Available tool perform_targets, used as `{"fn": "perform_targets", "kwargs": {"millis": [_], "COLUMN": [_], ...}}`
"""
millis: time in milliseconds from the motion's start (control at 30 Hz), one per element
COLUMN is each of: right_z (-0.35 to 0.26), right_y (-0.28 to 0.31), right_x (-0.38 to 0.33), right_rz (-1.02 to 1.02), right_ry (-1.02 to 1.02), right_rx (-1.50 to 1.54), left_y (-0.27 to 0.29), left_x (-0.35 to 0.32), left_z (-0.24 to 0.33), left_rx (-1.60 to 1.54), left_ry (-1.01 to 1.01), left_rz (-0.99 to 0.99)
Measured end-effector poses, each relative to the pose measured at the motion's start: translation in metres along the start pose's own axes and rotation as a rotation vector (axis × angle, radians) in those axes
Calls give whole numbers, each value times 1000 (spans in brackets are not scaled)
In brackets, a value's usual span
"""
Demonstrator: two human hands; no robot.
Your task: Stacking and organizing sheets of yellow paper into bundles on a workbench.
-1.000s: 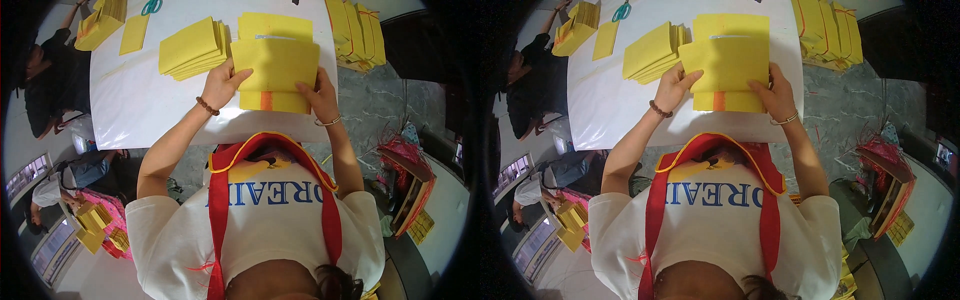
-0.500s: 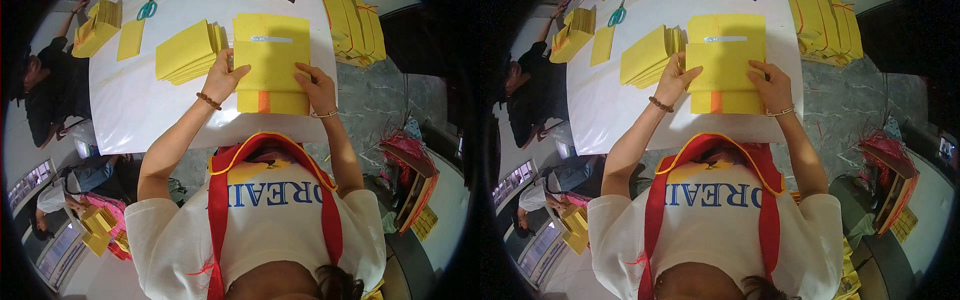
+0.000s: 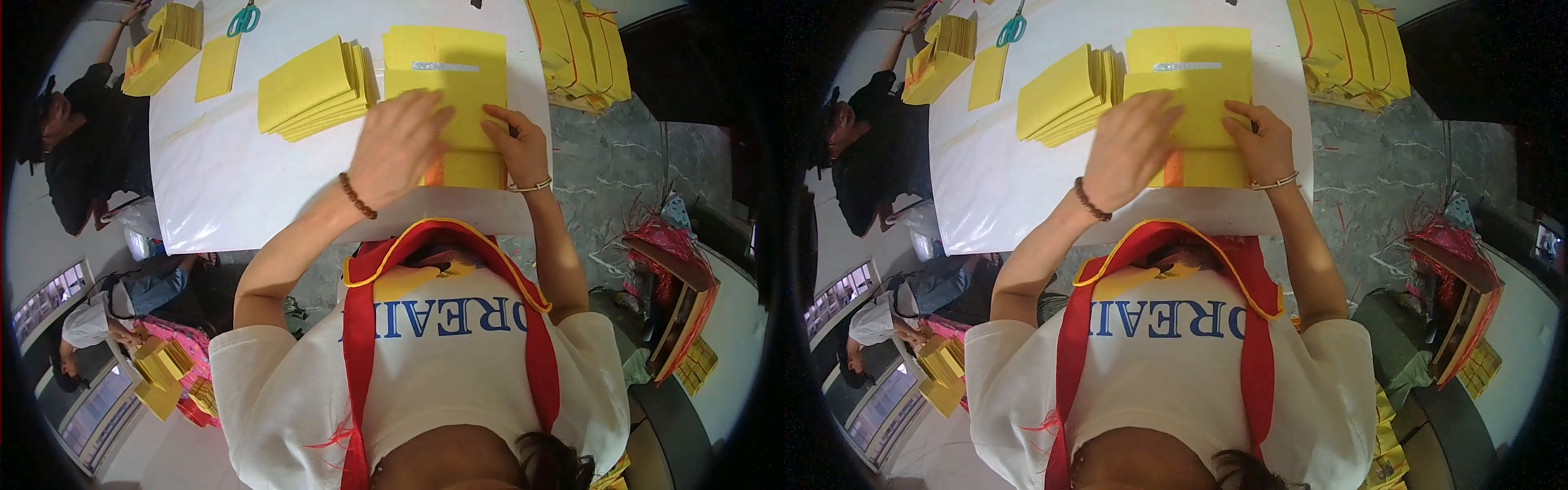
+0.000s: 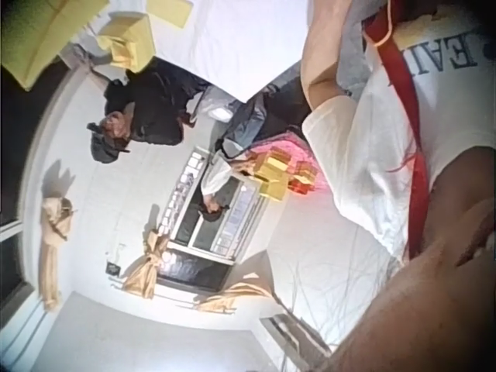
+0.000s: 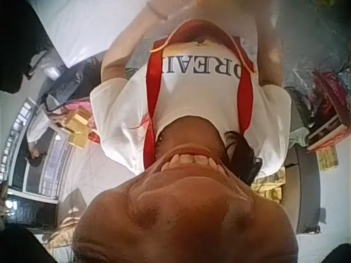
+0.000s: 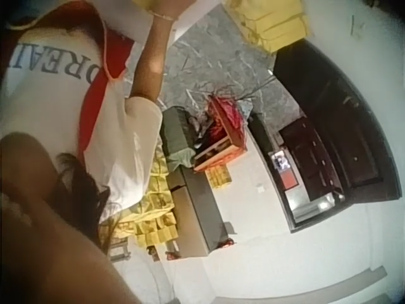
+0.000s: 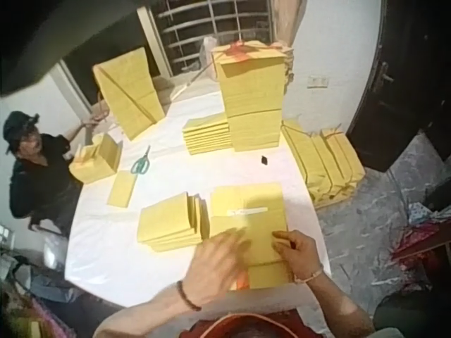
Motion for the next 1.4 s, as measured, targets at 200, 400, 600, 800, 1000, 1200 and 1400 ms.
{"fn": "perform_targets", "kwargs": {"millis": [200, 400, 600, 800, 1000, 1200, 1400], "right_z": [-4, -31, -15, -10, -14, -17, -36], "right_y": [0, -3, -19, -9, 8, 8, 11], "right_x": [2, -31, -54, -48, -45, -50, -47], "right_rz": [-25, 65, -170, -227, -107, 81, 87], "right_ry": [-16, 358, 352, 411, 379, 457, 469], "right_rx": [-29, -706, -845, -664, -249, -262, -280], "left_y": [-28, -34, -35, -30, -36, -9, 74], "left_x": [5, 0, 1, 8, 16, 21, -14], "left_z": [4, 0, -7, -5, 11, 2, -78], "left_rx": [80, 72, 50, 93, 330, 267, 546], "left_ry": [-24, -37, -76, -152, -109, -132, -18], "left_rz": [-308, -304, -341, -325, -431, -28, 415]}}
Point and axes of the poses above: each hand's wrist, its own x-axis towards the middle knuckle, its own y-axis out of the back of the hand, z = x × y, the point moved 3 cm from there along x, towards the middle knuckle, and after that the axes turned 4 degrees about -z, right-handed, at the moved point
